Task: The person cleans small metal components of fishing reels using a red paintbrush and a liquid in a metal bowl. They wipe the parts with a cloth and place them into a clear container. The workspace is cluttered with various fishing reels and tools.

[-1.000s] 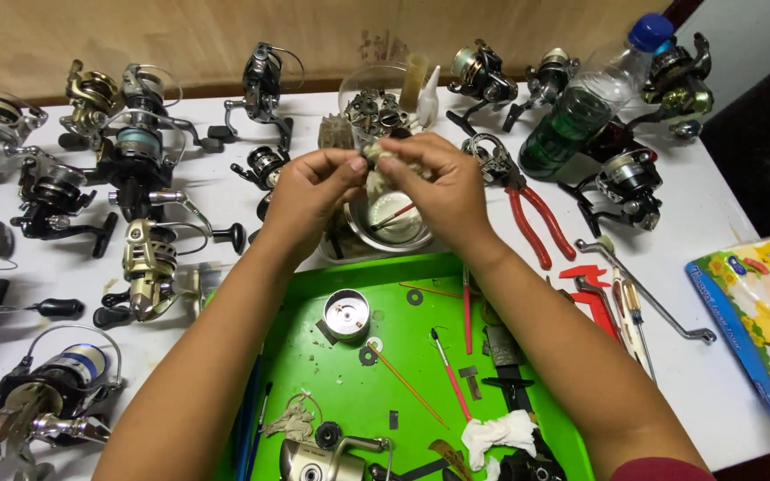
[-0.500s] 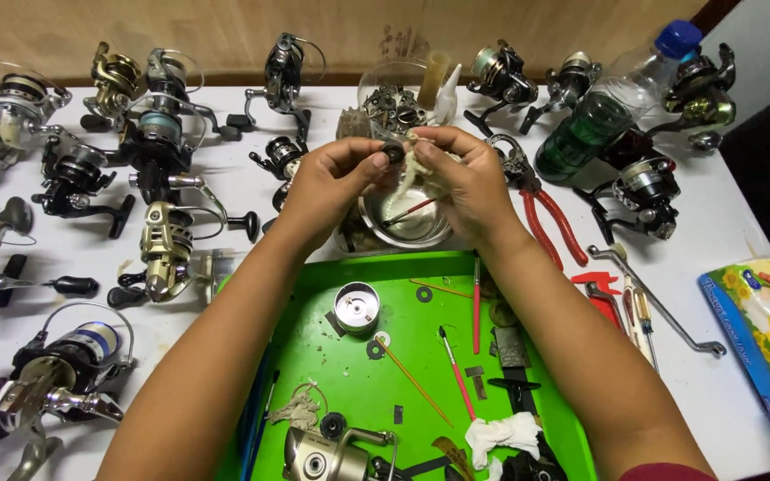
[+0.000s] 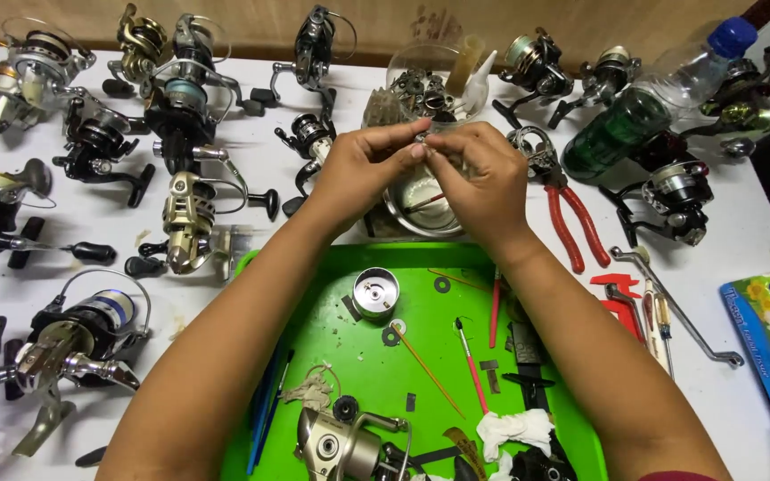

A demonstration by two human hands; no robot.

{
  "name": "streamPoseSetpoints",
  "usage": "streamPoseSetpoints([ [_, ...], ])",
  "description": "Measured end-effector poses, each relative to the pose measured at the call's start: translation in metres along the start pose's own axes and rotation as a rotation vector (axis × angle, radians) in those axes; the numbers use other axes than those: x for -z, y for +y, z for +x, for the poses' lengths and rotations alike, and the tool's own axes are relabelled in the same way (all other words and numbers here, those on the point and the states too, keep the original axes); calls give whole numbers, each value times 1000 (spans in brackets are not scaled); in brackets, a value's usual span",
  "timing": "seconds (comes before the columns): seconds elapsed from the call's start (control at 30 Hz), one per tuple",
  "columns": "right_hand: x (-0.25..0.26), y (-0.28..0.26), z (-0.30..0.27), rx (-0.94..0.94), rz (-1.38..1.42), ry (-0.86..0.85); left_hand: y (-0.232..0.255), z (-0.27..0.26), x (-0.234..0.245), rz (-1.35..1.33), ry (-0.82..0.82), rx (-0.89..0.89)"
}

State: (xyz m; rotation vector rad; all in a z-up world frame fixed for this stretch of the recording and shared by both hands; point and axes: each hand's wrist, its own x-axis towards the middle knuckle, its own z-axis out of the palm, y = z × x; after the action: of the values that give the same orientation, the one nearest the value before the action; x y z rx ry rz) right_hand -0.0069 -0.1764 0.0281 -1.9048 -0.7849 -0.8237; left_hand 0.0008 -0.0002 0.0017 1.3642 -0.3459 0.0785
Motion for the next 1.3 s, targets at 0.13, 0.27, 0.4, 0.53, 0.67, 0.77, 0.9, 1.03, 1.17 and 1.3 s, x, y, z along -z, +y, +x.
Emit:
streamPoseSetpoints([
  [0.13, 2, 1, -4, -11, 30, -7, -4, 2, 5, 16, -57, 16],
  [0.27, 7, 8, -10, -382, 257, -54, 0, 1, 4, 13, -102, 44],
  [0.4, 5, 19, -8, -557, 435, -20, -5, -1, 5, -171, -94, 97],
  [0.53, 8, 18, -7, -402, 298, 29, -9, -2, 11, -288, -58, 146],
  [0.67, 8, 0, -2, -50, 111, -13, -20, 5, 13, -261, -56, 133],
  [0.77, 4, -7, -1, 161, 37, -24, -23, 6, 15, -222, -46, 104],
  [0.9, 2, -3, -2, 188, -11, -40, -15, 5, 16, -132, -43, 73],
  [1.03, 6, 5, -7, -190, 334, -72, -14, 4, 16, -152, -41, 57],
  [1.17, 12, 5, -3, -128, 255, -32, -13, 5, 16, -147, -49, 32],
  [1.3, 7, -9, -1, -57, 200, -129, -14, 6, 21, -103, -67, 18],
])
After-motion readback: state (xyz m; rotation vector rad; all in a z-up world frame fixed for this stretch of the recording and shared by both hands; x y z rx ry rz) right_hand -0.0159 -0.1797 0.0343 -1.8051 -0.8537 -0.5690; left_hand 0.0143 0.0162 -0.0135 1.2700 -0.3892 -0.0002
